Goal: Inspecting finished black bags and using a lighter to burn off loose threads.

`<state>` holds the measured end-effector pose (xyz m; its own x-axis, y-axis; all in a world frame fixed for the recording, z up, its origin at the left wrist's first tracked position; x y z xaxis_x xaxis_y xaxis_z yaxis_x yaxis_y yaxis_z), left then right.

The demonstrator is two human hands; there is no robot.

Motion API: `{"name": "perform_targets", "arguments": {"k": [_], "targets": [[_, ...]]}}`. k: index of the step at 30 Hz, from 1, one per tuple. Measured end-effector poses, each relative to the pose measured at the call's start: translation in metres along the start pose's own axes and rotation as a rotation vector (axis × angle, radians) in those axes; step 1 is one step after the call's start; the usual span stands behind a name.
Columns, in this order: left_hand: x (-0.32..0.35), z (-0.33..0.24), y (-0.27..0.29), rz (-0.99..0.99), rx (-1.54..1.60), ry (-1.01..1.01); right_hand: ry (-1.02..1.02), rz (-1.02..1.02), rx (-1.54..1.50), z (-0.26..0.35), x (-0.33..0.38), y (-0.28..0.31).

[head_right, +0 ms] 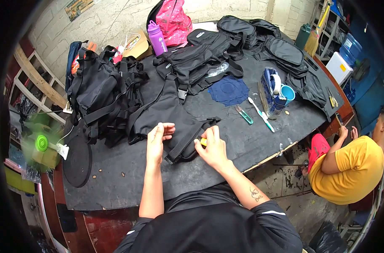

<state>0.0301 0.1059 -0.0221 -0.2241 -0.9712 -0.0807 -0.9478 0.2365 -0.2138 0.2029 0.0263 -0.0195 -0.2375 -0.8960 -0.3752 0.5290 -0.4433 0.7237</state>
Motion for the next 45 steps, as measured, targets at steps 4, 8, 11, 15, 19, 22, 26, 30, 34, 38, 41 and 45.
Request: {"name": "perform_targets", "arguments": {"k": [4, 8, 11, 15, 19, 22, 26, 30, 34, 38, 41, 45], "targets": [[0.01, 0.009, -0.002, 0.006, -0.198, 0.061, 0.054, 0.065, -0.086, 0.017, 0.01, -0.005], [0.012, 0.013, -0.005, 0.023, -0.188, 0.061, 0.074, 0.077, -0.083, 0.024, 0.018, -0.018], [0.011, 0.014, -0.003, 0.016, -0.184, 0.062, 0.137, 0.064, -0.085, 0.037, 0.022, -0.017], [0.01, 0.013, -0.001, 0.009, -0.173, 0.077, 0.165, 0.124, -0.09, 0.047, 0.031, -0.021], [0.009, 0.013, 0.002, 0.01, -0.139, 0.073, 0.228, 0.152, -0.131, 0.062, 0.036, -0.019], [0.007, 0.013, 0.003, 0.009, -0.114, 0.072, 0.263, 0.144, -0.096, 0.064, 0.037, -0.02], [0.007, 0.014, 0.004, -0.012, -0.092, 0.083, 0.207, 0.139, -0.1, 0.058, 0.034, -0.02], [0.009, 0.014, 0.007, -0.009, -0.075, 0.064, 0.112, 0.054, -0.093, 0.037, 0.022, -0.012], [0.01, 0.015, 0.008, 0.003, -0.115, 0.071, 0.086, -0.002, -0.048, 0.022, 0.015, -0.007], [0.008, 0.016, 0.006, 0.006, -0.112, 0.067, 0.102, 0.031, -0.058, 0.029, 0.021, -0.01], [0.007, 0.014, 0.006, 0.004, -0.1, 0.066, 0.168, 0.097, -0.089, 0.044, 0.028, -0.016], [0.008, 0.011, 0.012, -0.02, -0.101, 0.054, 0.175, 0.07, -0.127, 0.04, 0.025, -0.012]]}}
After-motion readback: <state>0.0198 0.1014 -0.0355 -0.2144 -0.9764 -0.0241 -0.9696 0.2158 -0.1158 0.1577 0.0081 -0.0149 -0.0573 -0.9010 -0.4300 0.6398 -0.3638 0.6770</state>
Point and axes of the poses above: each hand's wrist, its own x-axis away from the middle knuckle, its own y-axis out of the back of the hand, z = x × y, the point moved 10 cm from there along -x, towards the middle knuckle, and after that the axes turned 11 degrees about x, right-handed, at the moved point
